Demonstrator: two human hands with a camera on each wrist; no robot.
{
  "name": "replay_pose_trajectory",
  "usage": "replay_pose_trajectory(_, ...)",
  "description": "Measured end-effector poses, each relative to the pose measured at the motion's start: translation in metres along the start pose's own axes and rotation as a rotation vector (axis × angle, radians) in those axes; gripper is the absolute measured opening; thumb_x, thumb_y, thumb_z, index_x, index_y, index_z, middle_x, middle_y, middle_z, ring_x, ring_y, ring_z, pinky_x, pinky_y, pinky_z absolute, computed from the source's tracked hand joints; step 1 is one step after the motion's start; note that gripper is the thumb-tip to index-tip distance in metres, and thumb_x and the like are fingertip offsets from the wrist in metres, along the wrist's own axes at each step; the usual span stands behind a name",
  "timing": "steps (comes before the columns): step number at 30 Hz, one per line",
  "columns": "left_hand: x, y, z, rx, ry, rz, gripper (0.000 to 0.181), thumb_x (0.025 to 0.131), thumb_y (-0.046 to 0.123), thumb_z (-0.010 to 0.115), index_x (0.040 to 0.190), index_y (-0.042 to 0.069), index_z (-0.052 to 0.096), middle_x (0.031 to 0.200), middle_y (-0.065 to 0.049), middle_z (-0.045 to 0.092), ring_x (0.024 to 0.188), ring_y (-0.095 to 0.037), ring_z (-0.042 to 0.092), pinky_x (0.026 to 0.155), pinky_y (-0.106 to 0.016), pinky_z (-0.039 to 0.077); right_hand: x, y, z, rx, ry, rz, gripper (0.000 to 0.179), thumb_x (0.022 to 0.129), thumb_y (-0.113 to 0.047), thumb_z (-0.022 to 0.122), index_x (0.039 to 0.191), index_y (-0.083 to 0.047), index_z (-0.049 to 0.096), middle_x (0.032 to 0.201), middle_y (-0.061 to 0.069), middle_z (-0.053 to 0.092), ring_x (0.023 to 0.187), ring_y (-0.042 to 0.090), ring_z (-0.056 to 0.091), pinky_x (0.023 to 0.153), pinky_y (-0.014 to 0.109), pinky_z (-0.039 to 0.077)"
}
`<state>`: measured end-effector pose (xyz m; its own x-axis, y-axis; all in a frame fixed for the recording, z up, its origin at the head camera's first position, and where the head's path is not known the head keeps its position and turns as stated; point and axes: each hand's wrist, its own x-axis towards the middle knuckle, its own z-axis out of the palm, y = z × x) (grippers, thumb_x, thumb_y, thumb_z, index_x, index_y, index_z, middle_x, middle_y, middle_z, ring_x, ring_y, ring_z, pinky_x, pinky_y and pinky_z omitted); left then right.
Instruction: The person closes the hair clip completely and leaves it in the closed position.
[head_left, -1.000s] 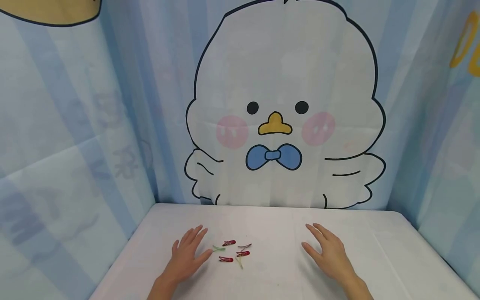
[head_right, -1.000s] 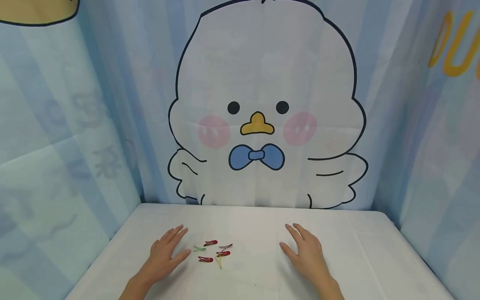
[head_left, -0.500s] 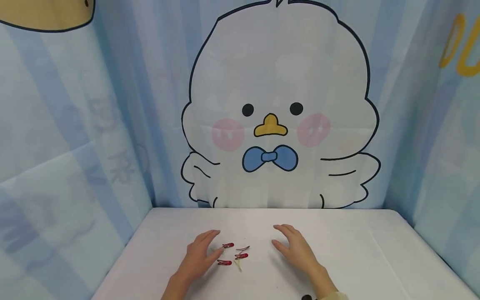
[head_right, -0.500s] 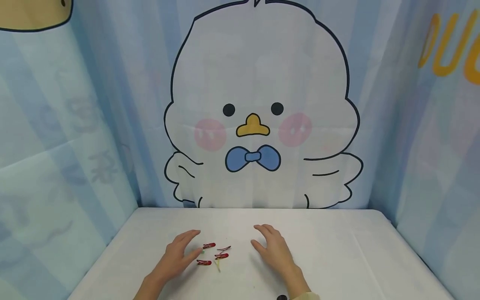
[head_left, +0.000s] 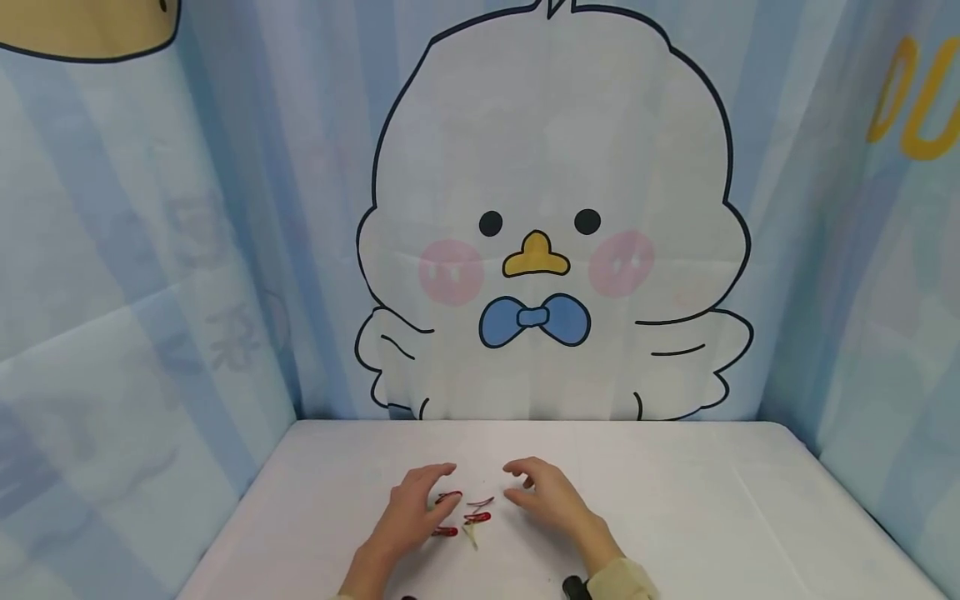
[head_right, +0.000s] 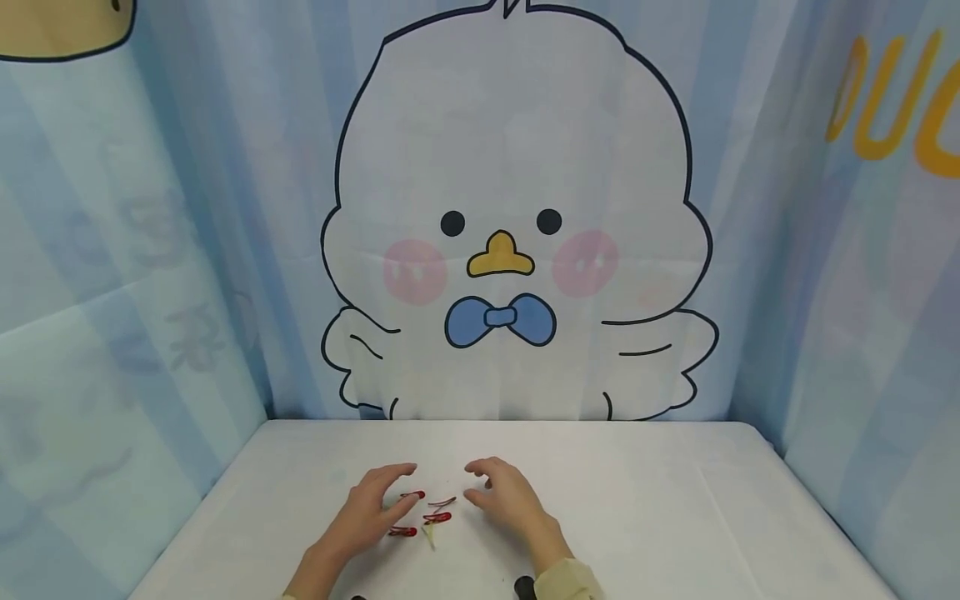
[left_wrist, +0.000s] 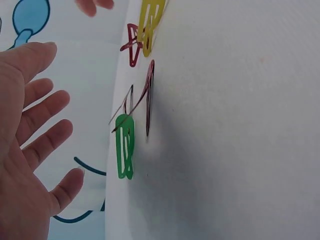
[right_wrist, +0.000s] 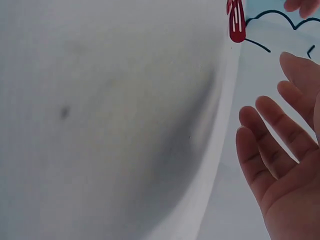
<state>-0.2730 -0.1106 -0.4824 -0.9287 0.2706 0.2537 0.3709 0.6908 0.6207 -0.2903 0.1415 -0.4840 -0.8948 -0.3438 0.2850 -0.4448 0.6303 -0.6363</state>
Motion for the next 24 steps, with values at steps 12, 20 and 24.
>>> replay_pose_trajectory(12, 0.015, 0.002, 0.003, -0.071, -0.089, 0.028, 0.04, 0.095, 0.023, 0.071, 0.132, 0.007, 0.062, 0.123, -0.007, 0.064, 0.111, -0.031, 0.058, 0.093, -0.056, 0.045, 0.015, -0.002, 0.017, 0.065, -0.119, -0.027, 0.025, 0.084, -0.006, 0.079, 0.108, -0.004, 0.072, 0.102, 0.005, 0.069, 0.08, 0.014, 0.058, 0.072, 0.031, 0.047)
replay_pose_trajectory(20, 0.02, -0.003, 0.008, -0.131, -0.119, 0.024, 0.041, 0.095, 0.018, 0.072, 0.131, 0.003, 0.062, 0.12, -0.009, 0.065, 0.109, -0.031, 0.058, 0.092, -0.053, 0.048, 0.019, 0.001, 0.025, 0.071, -0.134, -0.012, 0.021, 0.084, -0.006, 0.079, 0.104, -0.007, 0.073, 0.095, 0.0, 0.068, 0.078, 0.011, 0.057, 0.071, 0.03, 0.047)
replay_pose_trajectory(24, 0.02, -0.004, 0.009, -0.138, -0.113, 0.031, 0.04, 0.095, 0.017, 0.072, 0.13, 0.003, 0.062, 0.119, -0.009, 0.066, 0.108, -0.03, 0.059, 0.092, -0.053, 0.048, 0.019, 0.0, 0.025, 0.062, -0.134, 0.005, 0.016, 0.084, -0.005, 0.079, 0.1, -0.008, 0.074, 0.09, -0.003, 0.066, 0.077, 0.01, 0.055, 0.07, 0.03, 0.046)
